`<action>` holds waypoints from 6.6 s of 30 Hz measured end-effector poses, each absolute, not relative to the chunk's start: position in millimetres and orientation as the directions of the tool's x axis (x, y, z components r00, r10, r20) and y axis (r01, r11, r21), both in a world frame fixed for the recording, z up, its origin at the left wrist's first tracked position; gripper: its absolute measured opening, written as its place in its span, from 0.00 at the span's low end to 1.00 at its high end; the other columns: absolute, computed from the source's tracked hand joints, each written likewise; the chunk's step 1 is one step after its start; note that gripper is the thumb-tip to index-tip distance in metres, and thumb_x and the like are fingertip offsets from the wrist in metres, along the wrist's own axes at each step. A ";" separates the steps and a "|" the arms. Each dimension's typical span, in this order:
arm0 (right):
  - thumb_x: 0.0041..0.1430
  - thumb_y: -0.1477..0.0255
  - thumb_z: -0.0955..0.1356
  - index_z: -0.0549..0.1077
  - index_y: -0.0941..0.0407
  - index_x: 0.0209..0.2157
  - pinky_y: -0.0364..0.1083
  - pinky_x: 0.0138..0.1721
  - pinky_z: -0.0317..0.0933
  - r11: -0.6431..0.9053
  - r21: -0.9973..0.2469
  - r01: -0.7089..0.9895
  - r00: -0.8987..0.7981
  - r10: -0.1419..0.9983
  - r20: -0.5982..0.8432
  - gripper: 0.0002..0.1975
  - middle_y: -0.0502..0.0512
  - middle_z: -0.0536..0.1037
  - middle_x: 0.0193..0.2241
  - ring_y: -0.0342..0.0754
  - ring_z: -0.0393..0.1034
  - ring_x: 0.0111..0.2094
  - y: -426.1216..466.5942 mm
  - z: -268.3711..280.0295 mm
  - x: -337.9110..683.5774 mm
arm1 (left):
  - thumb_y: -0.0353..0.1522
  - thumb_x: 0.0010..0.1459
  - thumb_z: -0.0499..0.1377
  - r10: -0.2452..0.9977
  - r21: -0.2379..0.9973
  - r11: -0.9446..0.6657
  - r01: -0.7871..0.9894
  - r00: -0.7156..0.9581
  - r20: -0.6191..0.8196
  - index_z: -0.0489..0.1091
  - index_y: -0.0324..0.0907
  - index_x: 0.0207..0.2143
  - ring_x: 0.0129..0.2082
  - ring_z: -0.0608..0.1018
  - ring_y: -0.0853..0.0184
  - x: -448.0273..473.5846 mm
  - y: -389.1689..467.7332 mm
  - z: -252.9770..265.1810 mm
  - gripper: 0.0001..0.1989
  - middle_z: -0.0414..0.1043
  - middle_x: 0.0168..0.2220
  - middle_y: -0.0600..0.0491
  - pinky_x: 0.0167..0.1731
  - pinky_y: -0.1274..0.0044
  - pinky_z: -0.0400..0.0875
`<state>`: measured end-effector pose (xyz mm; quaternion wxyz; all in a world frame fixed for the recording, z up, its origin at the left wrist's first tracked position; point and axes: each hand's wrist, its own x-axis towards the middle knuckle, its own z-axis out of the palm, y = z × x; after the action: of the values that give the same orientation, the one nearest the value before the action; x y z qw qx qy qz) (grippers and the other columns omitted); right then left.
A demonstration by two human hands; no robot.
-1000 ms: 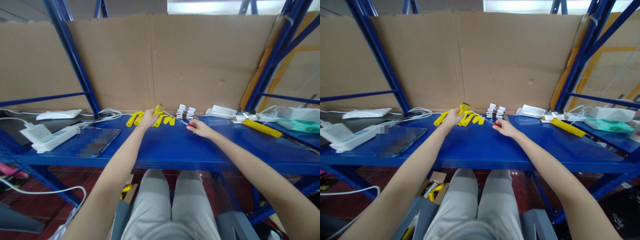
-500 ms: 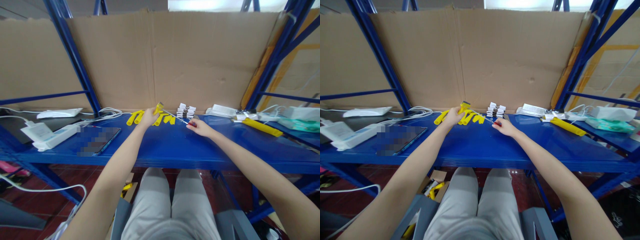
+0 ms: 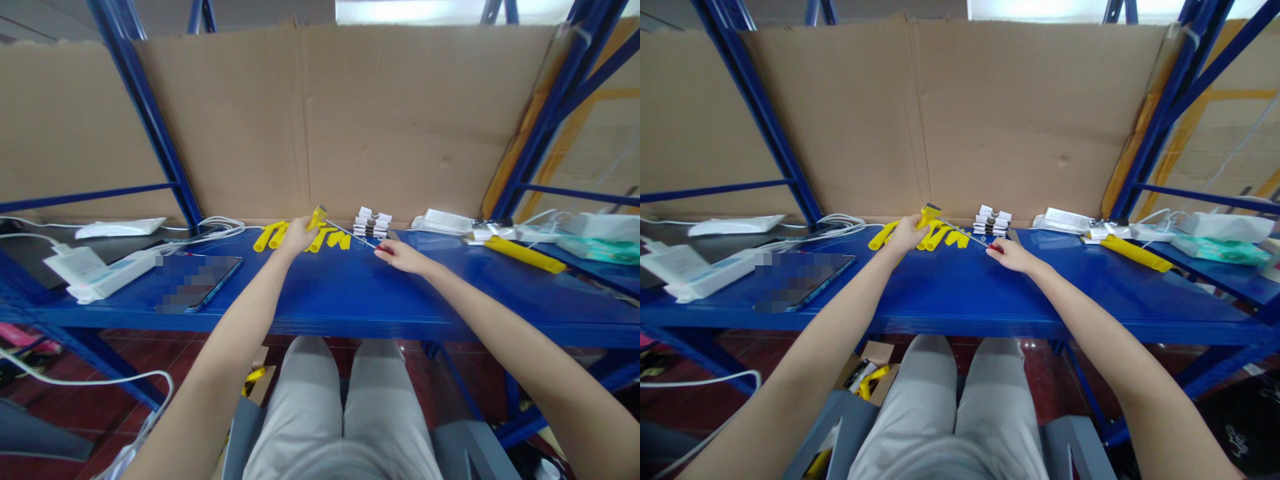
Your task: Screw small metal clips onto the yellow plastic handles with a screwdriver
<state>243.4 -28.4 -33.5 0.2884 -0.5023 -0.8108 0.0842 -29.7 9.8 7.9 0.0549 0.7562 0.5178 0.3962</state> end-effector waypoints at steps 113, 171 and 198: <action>0.51 0.78 0.64 0.65 0.57 0.22 0.41 0.30 0.59 0.447 -0.651 0.613 -0.083 0.856 0.510 0.06 0.50 0.73 0.23 0.42 0.66 0.26 12.9 -24.8 140.8 | 0.28 0.54 0.52 0.909 0.476 -0.412 0.777 0.311 0.279 0.71 0.35 0.29 0.10 0.62 0.74 -7.2 -16.8 6.9 0.08 0.60 0.15 0.59 0.12 0.82 0.54; 0.52 0.83 0.62 0.75 0.61 0.27 0.41 0.32 0.59 0.105 -0.220 0.970 -0.031 0.947 0.318 0.11 0.61 0.78 0.27 0.49 0.72 0.31 20.5 -1.9 206.3 | 0.26 0.54 0.54 0.958 0.790 -0.249 0.561 0.264 0.114 0.58 0.41 0.21 0.09 0.59 0.76 -19.0 -8.6 7.4 0.10 0.56 0.11 0.62 0.12 0.83 0.54; 0.54 0.77 0.62 0.76 0.60 0.39 0.49 0.42 0.62 -0.114 -0.170 0.979 0.143 0.975 0.172 0.14 0.66 0.77 0.41 0.57 0.70 0.47 27.2 -15.5 238.6 | 0.29 0.54 0.55 0.958 0.703 -0.265 0.660 0.261 0.116 0.59 0.41 0.22 0.10 0.62 0.76 -14.6 -19.0 10.8 0.09 0.57 0.11 0.61 0.12 0.83 0.55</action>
<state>238.6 27.2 -15.5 0.1216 -0.7462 -0.6545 -0.0089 -14.6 -19.0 10.8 0.2715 0.7462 0.5421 0.2750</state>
